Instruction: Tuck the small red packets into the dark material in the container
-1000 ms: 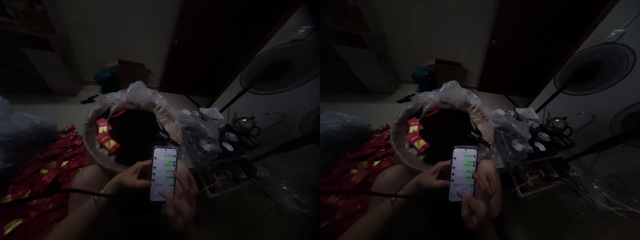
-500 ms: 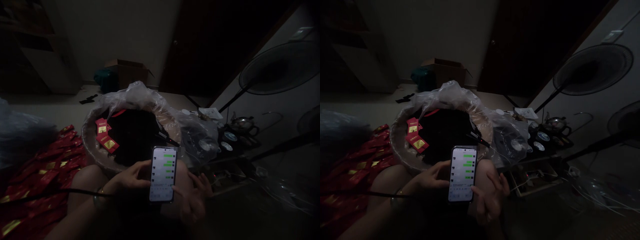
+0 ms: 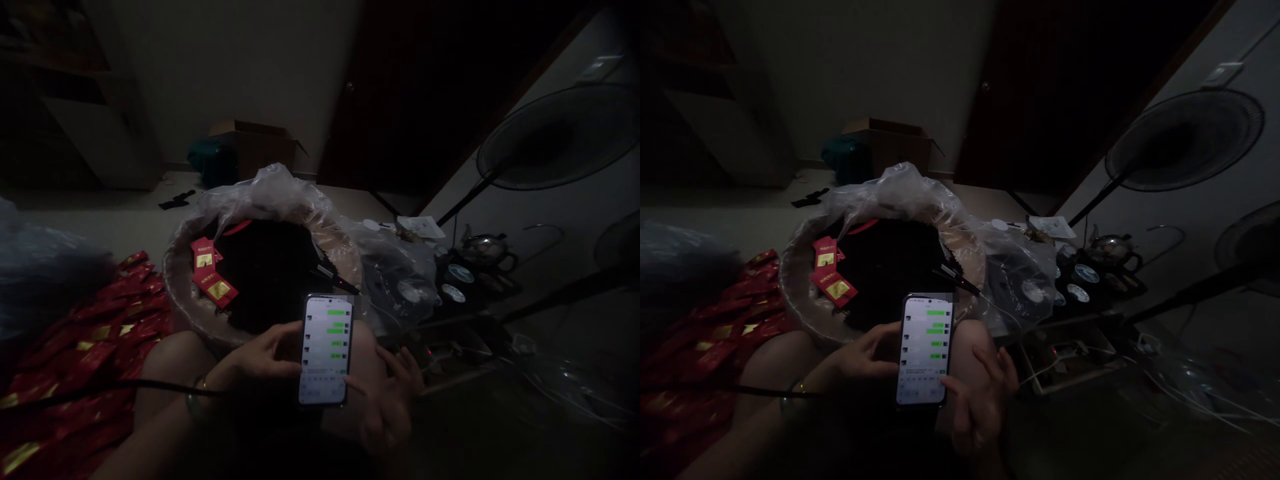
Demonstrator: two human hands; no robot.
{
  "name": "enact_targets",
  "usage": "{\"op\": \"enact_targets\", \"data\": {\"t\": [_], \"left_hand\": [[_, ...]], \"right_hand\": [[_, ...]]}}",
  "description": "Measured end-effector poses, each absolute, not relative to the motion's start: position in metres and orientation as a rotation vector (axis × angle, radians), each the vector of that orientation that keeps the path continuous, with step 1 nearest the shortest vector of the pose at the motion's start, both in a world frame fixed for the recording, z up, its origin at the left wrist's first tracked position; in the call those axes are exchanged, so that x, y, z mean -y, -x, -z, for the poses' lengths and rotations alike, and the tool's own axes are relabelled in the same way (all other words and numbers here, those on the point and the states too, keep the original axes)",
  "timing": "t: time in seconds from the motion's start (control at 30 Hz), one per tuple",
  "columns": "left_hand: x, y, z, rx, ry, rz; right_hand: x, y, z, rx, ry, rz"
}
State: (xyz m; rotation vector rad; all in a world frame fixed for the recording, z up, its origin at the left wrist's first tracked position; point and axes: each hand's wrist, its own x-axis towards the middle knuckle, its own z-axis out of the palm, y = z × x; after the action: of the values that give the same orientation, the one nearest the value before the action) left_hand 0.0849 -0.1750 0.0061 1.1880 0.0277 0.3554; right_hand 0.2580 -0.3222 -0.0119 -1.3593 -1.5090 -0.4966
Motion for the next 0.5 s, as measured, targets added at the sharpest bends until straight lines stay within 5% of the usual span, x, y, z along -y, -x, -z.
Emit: {"op": "enact_targets", "data": {"t": [0.5], "left_hand": [[0.1744, -0.0851, -0.006, 0.006, -1.164, -0.357]], "right_hand": [[0.3256, -0.2561, 0.0147, 1.478, 1.403, 0.441]]}}
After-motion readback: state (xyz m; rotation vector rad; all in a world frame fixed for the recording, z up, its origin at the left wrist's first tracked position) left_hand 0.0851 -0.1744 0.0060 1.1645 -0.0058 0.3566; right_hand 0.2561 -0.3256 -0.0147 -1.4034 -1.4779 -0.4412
